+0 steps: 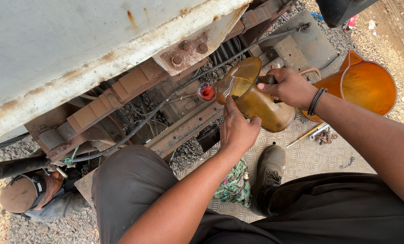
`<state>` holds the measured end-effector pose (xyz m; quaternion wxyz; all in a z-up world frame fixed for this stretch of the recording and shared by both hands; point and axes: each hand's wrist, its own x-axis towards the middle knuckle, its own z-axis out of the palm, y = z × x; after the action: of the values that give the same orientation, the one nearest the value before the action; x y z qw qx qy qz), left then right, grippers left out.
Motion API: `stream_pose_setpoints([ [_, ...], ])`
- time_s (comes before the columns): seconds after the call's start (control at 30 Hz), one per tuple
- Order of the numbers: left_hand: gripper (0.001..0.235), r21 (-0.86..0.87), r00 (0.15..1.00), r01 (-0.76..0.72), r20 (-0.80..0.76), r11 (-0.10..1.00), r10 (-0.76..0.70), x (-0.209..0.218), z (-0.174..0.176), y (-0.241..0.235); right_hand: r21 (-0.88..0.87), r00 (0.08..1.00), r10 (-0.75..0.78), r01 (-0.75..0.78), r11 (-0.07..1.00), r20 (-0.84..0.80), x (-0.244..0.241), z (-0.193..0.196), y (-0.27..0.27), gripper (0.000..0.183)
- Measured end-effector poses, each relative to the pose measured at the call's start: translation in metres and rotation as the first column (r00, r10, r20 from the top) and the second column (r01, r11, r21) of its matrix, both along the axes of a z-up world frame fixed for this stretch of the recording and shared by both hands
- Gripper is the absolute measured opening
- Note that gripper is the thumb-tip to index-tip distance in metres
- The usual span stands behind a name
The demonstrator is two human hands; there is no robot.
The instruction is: The person pours a yellowish liquid from a large orange pitcher into a smaller transparent container, then pours the liquid from the smaller container into a red-capped opening on a vehicle's undercarriage. The person repeats this transfer process multiple times.
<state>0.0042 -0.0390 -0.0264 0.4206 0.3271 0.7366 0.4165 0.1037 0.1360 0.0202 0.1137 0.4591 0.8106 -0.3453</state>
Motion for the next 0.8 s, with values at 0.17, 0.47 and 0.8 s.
stream_pose_setpoints([
  [0.17, 0.101, 0.021, 1.000, -0.010, -0.015, 1.000, 0.010, 0.0016, 0.0000, -0.0008, -0.003, 1.000, 0.006, -0.006, 1.000, -0.018, 0.0021, 0.0002, -0.0009, 0.051],
  [0.47, 0.101, -0.012, 1.000, -0.019, 0.009, 1.000, 0.019, -0.0023, 0.0046, -0.0002, -0.009, 0.999, -0.004, 0.004, 1.000, -0.039, -0.0030, 0.0004, 0.0005, 0.049],
  [0.8, 0.101, -0.038, 1.000, -0.022, 0.011, 0.999, 0.022, -0.0043, 0.0049, 0.0017, -0.019, 0.998, 0.004, -0.006, 1.000, -0.060, -0.0056, -0.0014, 0.0019, 0.048],
])
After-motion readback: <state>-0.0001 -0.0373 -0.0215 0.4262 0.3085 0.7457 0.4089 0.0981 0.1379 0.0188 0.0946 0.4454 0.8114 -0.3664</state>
